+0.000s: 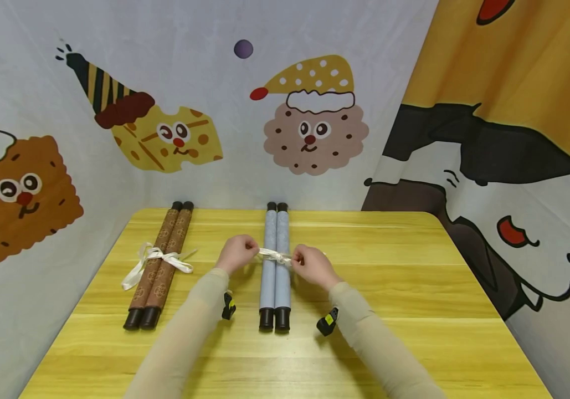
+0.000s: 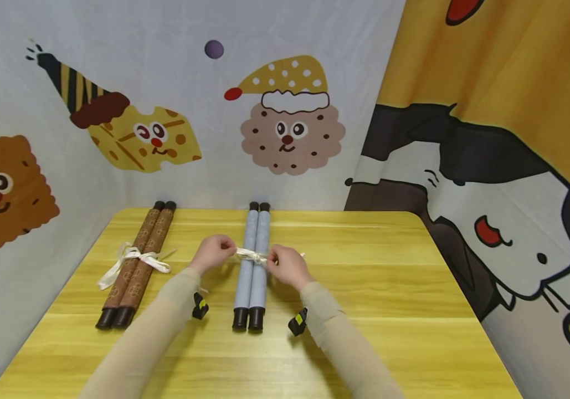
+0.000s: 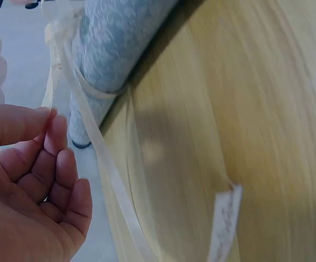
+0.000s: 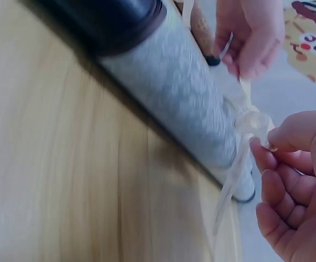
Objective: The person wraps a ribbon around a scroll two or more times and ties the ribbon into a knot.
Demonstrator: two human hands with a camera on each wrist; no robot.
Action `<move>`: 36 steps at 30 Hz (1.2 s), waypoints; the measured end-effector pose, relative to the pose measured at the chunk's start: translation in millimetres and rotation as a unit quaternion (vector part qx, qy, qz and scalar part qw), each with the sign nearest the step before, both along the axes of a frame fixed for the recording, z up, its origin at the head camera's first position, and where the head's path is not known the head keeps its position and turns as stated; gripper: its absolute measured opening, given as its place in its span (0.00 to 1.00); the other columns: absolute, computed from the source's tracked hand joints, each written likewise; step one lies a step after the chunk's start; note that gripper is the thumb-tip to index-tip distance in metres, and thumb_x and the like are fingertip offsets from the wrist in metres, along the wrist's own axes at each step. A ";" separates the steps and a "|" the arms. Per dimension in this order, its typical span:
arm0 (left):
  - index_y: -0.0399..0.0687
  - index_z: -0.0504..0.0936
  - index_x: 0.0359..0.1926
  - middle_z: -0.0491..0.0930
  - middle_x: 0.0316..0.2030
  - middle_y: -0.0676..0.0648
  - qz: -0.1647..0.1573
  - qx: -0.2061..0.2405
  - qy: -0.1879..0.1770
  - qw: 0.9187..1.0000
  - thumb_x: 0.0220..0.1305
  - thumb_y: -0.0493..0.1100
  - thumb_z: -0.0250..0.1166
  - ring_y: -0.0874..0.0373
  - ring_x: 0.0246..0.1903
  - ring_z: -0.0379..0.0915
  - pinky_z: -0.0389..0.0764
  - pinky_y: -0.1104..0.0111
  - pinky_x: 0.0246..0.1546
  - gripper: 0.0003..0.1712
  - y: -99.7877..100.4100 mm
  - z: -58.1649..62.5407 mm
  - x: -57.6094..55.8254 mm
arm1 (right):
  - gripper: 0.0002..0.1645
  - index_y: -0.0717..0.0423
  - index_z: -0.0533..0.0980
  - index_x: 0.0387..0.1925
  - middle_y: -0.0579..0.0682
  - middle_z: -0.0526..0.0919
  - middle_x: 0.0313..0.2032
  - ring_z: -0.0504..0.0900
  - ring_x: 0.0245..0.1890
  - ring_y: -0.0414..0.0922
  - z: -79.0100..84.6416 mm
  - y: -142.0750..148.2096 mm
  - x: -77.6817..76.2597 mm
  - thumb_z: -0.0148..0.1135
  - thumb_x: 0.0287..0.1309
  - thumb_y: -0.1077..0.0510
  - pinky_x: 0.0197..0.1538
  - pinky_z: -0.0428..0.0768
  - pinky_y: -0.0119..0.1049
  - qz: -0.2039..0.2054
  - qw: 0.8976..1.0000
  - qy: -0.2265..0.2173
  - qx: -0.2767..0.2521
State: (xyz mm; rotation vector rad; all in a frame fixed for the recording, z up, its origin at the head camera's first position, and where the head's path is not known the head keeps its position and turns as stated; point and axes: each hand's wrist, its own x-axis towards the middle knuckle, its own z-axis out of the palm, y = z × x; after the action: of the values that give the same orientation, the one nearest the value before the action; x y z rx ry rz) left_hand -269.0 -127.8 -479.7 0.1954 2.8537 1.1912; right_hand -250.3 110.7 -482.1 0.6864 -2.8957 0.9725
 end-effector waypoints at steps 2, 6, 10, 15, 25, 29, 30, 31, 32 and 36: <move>0.40 0.84 0.36 0.82 0.33 0.47 0.000 -0.008 0.001 1.000 0.63 0.38 0.65 0.54 0.32 0.75 0.78 0.58 0.41 0.05 -4.2 -1.0 0.1 | 0.06 0.54 0.73 0.29 0.44 0.76 0.24 0.71 0.24 0.40 -2.7 6.2 -1.1 0.62 0.59 0.64 0.29 0.73 0.35 -0.010 1.000 -0.012 -0.006; 0.41 0.82 0.35 0.81 0.31 0.47 0.001 -0.018 -0.004 1.000 0.65 0.38 0.64 0.54 0.31 0.73 0.77 0.58 0.38 0.04 -11.1 -2.1 0.7 | 0.05 0.54 0.74 0.32 0.44 0.77 0.26 0.71 0.25 0.41 -8.8 16.6 -3.1 0.63 0.61 0.63 0.31 0.73 0.36 -0.027 0.999 -0.028 -0.017; 0.41 0.81 0.35 0.80 0.31 0.47 0.003 -0.029 -0.003 1.000 0.66 0.38 0.64 0.53 0.30 0.72 0.76 0.58 0.38 0.05 -16.3 -2.4 1.0 | 0.02 0.57 0.78 0.36 0.46 0.80 0.29 0.75 0.29 0.42 -14.9 23.7 -4.0 0.64 0.62 0.64 0.36 0.76 0.39 -0.041 0.999 -0.022 -0.027; 0.41 0.81 0.35 0.79 0.31 0.46 0.016 -0.041 -0.001 0.999 0.67 0.38 0.62 0.52 0.30 0.72 0.75 0.57 0.37 0.05 -23.6 -3.3 2.1 | 0.02 0.57 0.83 0.35 0.46 0.83 0.31 0.76 0.30 0.42 -16.5 26.4 -3.8 0.66 0.62 0.62 0.39 0.76 0.40 -0.046 0.999 -0.015 -0.009; 0.40 0.79 0.38 0.79 0.34 0.43 0.064 -0.039 -0.018 0.997 0.71 0.40 0.57 0.49 0.31 0.72 0.74 0.56 0.35 0.08 -33.3 0.9 3.0 | 0.05 0.54 0.82 0.33 0.41 0.75 0.23 0.68 0.24 0.39 -11.8 13.8 -4.6 0.64 0.65 0.58 0.31 0.70 0.35 -0.029 0.999 -0.021 0.005; 0.41 0.78 0.37 0.79 0.34 0.43 0.073 -0.050 -0.025 0.996 0.71 0.40 0.56 0.49 0.30 0.71 0.73 0.56 0.35 0.08 -36.4 0.1 2.0 | 0.05 0.55 0.81 0.33 0.42 0.76 0.24 0.69 0.24 0.40 -10.4 9.4 -3.6 0.64 0.65 0.59 0.32 0.71 0.36 -0.034 0.999 -0.011 0.014; 0.41 0.78 0.36 0.78 0.33 0.43 0.075 -0.052 -0.028 0.995 0.70 0.40 0.56 0.49 0.30 0.71 0.73 0.56 0.35 0.08 -37.2 0.1 2.0 | 0.05 0.55 0.81 0.33 0.43 0.76 0.24 0.69 0.24 0.40 -10.4 8.7 -3.3 0.64 0.65 0.59 0.32 0.72 0.37 -0.037 0.999 -0.009 0.016; 0.41 0.78 0.36 0.78 0.33 0.43 0.077 -0.053 -0.029 0.995 0.70 0.40 0.56 0.49 0.30 0.71 0.73 0.57 0.35 0.08 -37.9 -0.4 1.8 | 0.05 0.54 0.81 0.32 0.42 0.77 0.24 0.70 0.24 0.40 -11.0 8.2 -3.1 0.64 0.65 0.59 0.32 0.72 0.37 -0.039 0.999 -0.011 0.019; 0.41 0.78 0.36 0.79 0.33 0.43 0.079 -0.055 -0.031 0.995 0.69 0.40 0.56 0.50 0.30 0.71 0.73 0.57 0.35 0.07 -39.0 -0.8 1.7 | 0.05 0.55 0.81 0.32 0.43 0.77 0.24 0.70 0.24 0.40 -11.6 7.7 -2.8 0.64 0.64 0.59 0.32 0.72 0.37 -0.040 0.999 -0.011 0.019; 0.40 0.79 0.36 0.80 0.35 0.42 0.091 -0.058 -0.031 0.994 0.67 0.39 0.56 0.49 0.32 0.73 0.75 0.55 0.37 0.07 -42.5 -1.6 1.0 | 0.05 0.54 0.80 0.32 0.43 0.77 0.24 0.70 0.24 0.40 -16.6 6.8 -2.1 0.63 0.65 0.59 0.31 0.72 0.36 -0.038 0.999 -0.009 0.028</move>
State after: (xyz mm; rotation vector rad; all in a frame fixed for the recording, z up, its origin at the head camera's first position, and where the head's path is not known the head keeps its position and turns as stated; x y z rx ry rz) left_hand -268.1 -170.3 -481.4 -0.1072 2.9254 1.0320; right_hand -252.4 117.4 -498.7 0.5669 -2.9509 0.8970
